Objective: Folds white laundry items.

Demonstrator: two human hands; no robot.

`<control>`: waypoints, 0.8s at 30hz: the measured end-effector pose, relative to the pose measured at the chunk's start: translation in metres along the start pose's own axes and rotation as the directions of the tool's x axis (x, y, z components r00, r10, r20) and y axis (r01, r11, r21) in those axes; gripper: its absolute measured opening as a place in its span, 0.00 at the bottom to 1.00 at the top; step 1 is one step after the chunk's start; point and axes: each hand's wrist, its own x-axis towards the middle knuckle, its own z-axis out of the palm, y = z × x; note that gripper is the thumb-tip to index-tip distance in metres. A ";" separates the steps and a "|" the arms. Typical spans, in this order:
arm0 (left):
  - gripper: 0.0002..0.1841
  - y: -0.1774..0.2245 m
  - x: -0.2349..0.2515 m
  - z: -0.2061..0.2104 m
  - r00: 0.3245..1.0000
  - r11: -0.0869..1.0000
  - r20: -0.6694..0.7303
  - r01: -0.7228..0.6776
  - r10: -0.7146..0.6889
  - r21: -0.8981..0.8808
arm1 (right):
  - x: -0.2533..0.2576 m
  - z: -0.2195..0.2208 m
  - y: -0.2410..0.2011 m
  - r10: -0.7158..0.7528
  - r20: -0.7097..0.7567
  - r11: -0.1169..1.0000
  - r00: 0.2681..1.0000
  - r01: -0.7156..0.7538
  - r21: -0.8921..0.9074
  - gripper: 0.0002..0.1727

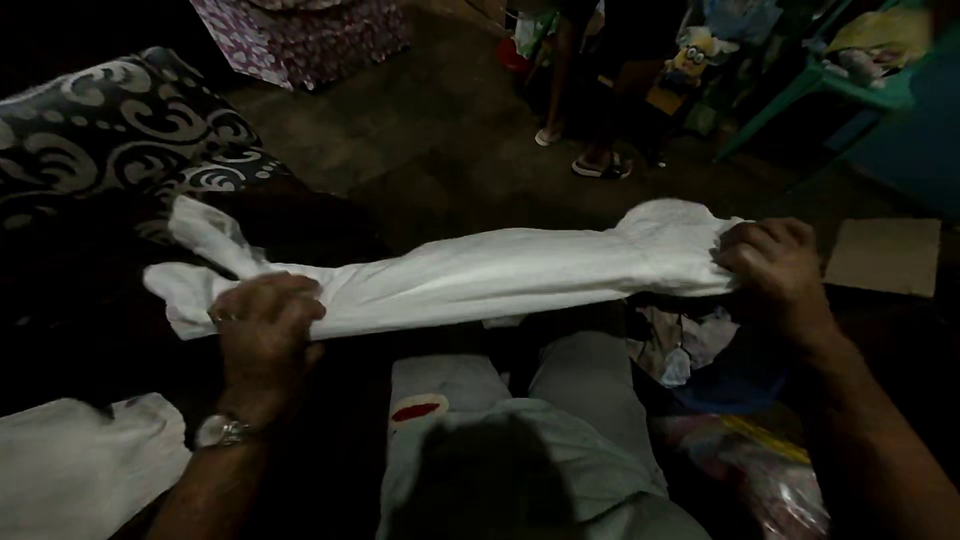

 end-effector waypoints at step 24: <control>0.36 0.150 -0.007 0.132 0.846 0.965 0.506 0.246 -0.167 -0.093 | -0.001 0.150 -0.126 0.343 0.434 0.918 0.833 -0.396 0.034 0.33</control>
